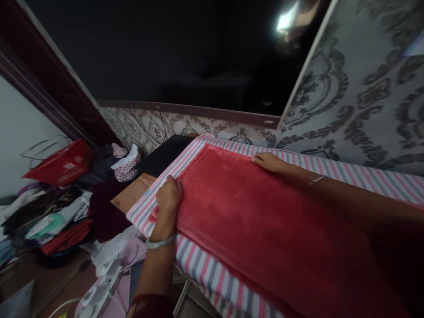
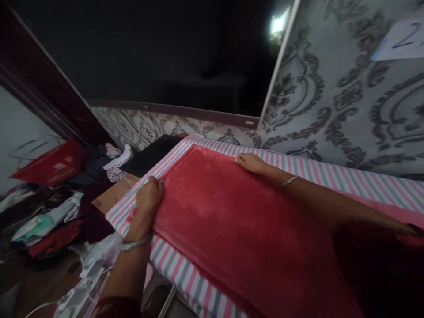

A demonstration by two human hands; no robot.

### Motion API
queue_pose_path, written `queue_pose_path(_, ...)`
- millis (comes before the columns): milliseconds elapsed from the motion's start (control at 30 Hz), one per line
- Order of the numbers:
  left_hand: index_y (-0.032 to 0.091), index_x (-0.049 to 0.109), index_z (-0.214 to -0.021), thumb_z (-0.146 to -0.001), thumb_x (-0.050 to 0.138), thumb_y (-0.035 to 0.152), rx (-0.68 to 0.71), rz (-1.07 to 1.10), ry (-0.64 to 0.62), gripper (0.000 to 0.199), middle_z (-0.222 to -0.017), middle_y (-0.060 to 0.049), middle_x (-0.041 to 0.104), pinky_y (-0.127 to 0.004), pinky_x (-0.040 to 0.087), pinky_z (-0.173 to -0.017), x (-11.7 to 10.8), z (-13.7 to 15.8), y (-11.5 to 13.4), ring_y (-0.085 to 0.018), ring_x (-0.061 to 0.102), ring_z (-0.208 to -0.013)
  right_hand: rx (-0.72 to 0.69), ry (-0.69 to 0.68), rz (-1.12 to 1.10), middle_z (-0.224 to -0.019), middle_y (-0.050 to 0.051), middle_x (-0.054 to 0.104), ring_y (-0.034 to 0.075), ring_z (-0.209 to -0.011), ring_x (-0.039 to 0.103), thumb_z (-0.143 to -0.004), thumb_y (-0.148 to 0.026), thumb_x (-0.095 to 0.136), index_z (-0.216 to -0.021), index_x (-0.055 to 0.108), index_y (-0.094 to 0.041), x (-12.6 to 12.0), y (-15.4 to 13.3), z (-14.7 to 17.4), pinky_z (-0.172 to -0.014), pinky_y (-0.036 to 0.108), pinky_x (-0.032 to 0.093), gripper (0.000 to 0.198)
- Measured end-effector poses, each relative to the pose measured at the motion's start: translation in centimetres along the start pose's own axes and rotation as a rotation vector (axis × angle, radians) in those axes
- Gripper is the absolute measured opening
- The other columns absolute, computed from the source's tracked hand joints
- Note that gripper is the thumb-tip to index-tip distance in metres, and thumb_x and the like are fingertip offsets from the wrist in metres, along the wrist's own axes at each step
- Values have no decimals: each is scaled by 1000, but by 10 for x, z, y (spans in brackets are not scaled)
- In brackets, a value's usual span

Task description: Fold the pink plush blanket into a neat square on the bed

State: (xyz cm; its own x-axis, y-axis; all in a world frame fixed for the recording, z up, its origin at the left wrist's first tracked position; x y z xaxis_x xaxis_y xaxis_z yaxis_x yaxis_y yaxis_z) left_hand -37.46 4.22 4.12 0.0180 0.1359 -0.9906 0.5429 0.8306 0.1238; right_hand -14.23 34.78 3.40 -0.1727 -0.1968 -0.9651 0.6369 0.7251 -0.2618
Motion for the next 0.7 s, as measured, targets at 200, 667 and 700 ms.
queue_pose_path(200, 10, 56, -125, -102, 38, 44, 3, -25, 68, 44, -108, -24, 73, -42, 51, -82, 1, -1, 4, -38, 71, -103, 104, 39, -58, -88, 13, 71, 24, -82, 62, -93, -43, 50, -87, 62, -20, -19, 97, 114, -73, 33, 39, 27)
queue_pose_path(667, 9, 59, -129, -101, 41, 40, 80, -39, 14, 46, -122, -24, 70, -40, 50, -88, -17, 4, 10, -35, 67, -113, -157, 325, -72, -112, 16, 66, 29, -104, 57, -103, -53, 35, -109, 65, -20, -30, 75, 231, -90, 45, 47, 45)
queue_pose_path(700, 9, 60, -128, -100, 44, 42, 100, -43, -16, 46, -122, -24, 70, -40, 51, -88, -20, 3, 7, -35, 67, -112, -199, 270, -91, -106, 15, 67, 27, -99, 59, -104, -51, 34, -103, 66, -21, -29, 66, 260, -87, 43, 48, 44)
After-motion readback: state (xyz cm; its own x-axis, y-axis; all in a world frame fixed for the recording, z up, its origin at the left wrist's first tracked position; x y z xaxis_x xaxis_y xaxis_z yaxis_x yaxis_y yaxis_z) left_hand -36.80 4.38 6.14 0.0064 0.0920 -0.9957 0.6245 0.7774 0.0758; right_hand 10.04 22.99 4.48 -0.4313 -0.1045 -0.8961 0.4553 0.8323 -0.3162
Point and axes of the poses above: each hand's wrist, its own z-axis away from the middle knuckle, its own x-axis out of the palm, y = z × x, the point moved 1 cm from there along -z, towards the middle knuckle
